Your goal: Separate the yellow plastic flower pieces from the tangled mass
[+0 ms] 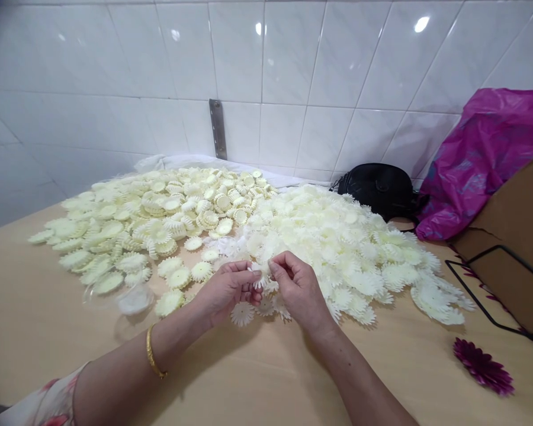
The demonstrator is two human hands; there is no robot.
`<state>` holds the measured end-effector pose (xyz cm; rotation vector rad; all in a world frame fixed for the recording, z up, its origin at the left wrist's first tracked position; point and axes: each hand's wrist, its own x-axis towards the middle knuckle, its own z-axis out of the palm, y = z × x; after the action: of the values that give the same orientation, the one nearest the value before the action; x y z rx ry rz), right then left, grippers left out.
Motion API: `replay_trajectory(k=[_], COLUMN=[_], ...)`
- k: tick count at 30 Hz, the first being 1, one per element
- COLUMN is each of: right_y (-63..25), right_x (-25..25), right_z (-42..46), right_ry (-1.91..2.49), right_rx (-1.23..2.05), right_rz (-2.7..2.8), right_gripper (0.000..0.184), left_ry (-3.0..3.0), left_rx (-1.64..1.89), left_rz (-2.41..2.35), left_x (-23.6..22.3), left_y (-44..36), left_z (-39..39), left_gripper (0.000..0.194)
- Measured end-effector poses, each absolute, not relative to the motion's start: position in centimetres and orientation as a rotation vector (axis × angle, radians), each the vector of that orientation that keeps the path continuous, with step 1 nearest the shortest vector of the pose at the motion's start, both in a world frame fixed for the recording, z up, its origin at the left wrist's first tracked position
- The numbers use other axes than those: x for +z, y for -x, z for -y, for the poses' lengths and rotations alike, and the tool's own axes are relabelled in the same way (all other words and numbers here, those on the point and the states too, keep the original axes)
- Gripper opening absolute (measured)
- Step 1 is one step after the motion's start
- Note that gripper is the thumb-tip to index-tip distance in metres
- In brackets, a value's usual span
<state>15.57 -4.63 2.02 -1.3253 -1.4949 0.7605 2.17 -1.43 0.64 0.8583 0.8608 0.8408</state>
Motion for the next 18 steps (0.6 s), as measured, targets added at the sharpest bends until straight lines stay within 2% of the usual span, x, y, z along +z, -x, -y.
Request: replay_trajectory(k=[9, 12, 18], right_y=[-15.7, -15.4, -15.0], right_x=[1.9, 2.3, 3.1], right_z=[4.9, 5.0, 5.2], right_ry=[1.294, 1.228, 0.997], right_rx=[0.760, 0.920, 1.209], right_rz=[1.581, 1.563, 1.469], right_gripper=[0.026, 0.020, 0.028], left_ry=[-1.062, -1.126, -1.195], left_rx=[0.827, 0.801, 0.801], left_rz=[-0.855, -0.853, -0.869], left_x=[0.2, 0.1, -0.1], left_y=[-1.9, -1.9, -1.9], left_z=[1.4, 1.4, 1.6], left_gripper=[0.014, 0.019, 0.034])
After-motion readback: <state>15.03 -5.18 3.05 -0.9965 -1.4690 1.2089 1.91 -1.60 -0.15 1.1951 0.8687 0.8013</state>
